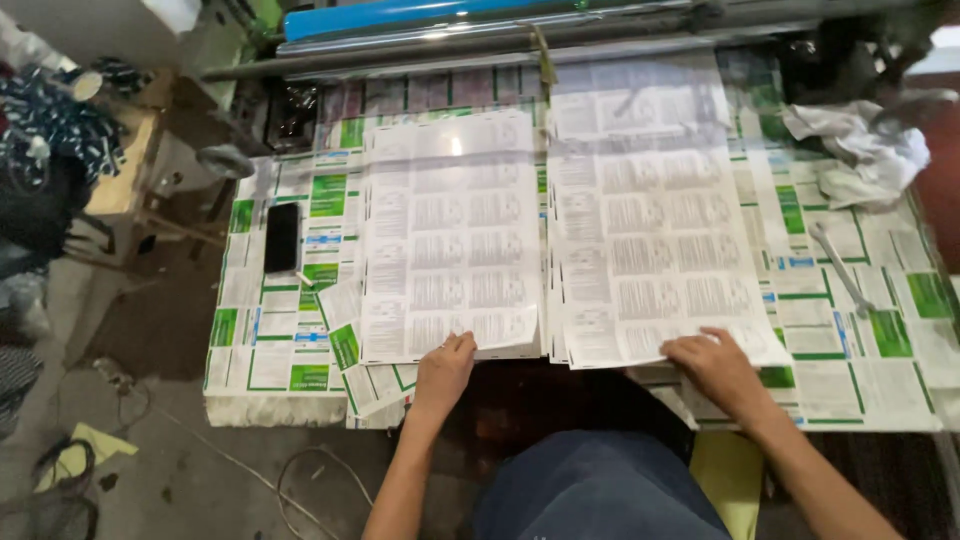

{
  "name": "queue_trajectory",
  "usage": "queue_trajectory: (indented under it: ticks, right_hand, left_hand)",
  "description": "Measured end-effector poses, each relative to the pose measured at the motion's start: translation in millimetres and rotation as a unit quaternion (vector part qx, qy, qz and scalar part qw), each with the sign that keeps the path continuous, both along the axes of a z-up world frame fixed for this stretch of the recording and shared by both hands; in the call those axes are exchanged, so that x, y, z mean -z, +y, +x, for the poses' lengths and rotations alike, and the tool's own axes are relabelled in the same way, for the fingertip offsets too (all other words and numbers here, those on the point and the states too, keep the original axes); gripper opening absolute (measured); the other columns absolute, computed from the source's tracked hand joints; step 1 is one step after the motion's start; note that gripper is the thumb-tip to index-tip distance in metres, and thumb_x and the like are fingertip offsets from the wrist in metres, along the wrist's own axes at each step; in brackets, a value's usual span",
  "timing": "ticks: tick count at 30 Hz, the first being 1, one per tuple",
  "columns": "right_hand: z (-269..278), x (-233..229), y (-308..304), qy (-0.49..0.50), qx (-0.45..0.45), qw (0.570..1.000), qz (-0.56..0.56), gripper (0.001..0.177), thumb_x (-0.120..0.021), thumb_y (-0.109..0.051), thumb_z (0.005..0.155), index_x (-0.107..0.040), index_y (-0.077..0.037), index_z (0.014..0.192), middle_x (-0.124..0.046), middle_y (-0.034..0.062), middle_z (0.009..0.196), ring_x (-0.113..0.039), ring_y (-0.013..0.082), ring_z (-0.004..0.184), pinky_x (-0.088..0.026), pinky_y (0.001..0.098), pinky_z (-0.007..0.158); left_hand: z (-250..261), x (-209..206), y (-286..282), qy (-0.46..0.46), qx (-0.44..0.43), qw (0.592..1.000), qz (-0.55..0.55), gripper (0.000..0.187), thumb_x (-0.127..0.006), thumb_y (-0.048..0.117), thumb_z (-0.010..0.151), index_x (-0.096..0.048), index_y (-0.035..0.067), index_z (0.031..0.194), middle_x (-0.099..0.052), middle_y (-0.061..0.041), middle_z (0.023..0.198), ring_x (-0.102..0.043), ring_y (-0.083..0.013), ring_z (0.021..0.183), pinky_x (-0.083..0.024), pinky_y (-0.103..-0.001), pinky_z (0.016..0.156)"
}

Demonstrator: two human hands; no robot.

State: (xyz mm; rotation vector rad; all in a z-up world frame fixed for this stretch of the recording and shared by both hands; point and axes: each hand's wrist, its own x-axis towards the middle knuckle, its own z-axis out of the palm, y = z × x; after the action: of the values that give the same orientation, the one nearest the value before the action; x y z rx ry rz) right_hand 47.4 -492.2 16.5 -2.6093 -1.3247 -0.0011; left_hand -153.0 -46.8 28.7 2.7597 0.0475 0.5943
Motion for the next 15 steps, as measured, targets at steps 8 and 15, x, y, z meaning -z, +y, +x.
queue_trajectory:
  ticks: [8,15]
  right_hand:
    - [-15,-125,48,-0.142,0.158,0.969,0.123,0.025,-0.068,-0.015,0.096,-0.071,-0.019,0.121,-0.074,0.0038,0.129,-0.067,0.0233,0.125,-0.038,0.0516,0.119]
    - [-44,-68,50,-0.184,0.164,0.966,0.077,0.032,-0.072,-0.022,0.092,-0.072,-0.024,0.124,-0.069,0.0046,0.139,-0.060,0.0332,0.134,-0.038,0.0527,0.117]
  left_hand:
    - [30,-117,-3,0.029,-0.111,0.991,0.065,0.005,-0.063,0.010,0.099,-0.064,0.007,0.102,-0.076,-0.011,0.110,-0.074,-0.0310,0.092,-0.058,-0.042,0.077]
    - [-3,-47,-28,-0.127,-0.091,0.987,0.039,0.002,-0.068,0.006,0.095,-0.069,0.007,0.096,-0.074,-0.002,0.120,-0.073,-0.0255,0.108,-0.054,-0.045,0.093]
